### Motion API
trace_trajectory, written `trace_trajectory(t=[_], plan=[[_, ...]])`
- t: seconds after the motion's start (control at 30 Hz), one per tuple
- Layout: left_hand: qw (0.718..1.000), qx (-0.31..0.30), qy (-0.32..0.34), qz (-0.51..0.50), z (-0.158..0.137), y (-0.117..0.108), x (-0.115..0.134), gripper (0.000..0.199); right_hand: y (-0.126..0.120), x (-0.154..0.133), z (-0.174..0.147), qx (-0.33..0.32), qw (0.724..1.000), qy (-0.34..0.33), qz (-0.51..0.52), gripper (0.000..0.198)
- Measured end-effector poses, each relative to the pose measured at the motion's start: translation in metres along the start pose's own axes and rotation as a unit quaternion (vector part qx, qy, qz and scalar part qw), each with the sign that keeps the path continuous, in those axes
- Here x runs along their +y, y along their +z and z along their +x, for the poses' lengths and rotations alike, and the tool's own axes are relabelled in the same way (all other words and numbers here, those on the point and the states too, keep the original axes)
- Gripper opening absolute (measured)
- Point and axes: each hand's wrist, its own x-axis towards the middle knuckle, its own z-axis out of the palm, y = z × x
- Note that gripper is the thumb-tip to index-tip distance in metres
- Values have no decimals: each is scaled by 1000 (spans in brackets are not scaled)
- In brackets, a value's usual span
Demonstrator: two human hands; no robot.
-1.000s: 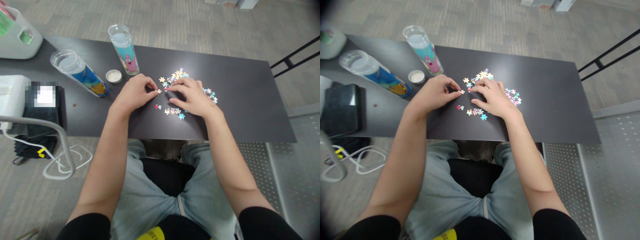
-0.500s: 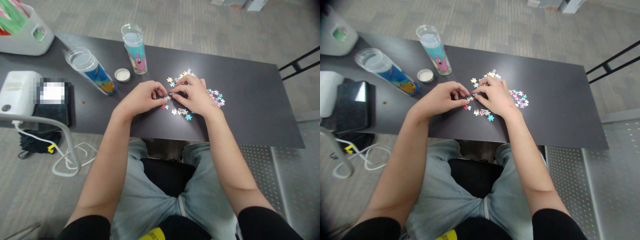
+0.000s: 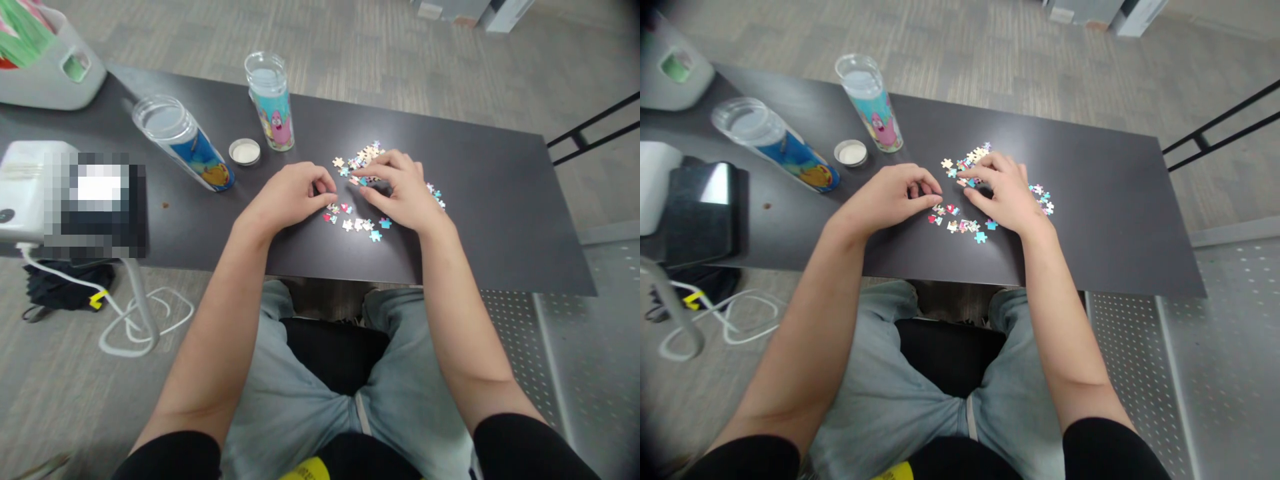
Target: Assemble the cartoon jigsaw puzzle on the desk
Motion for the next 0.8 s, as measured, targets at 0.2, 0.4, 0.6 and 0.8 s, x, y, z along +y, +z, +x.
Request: trace_trajectory(t=[0.2,0.4,0.6,0.8], plan=[[999,-18,20,24,9,9,4,26,4,7,-6,-9,1000,-4,-27,35],[999,28,-3,33,19,13,2,25,-11,7,-16,-50,999,-17,-3,26],[992,67,-39,98,30,22,6,34,-24,13,-32,-56,997,1,47,33],[995,66,-28,76,38,22,3,22,-25,25,-39,-19,999,38,30,40]])
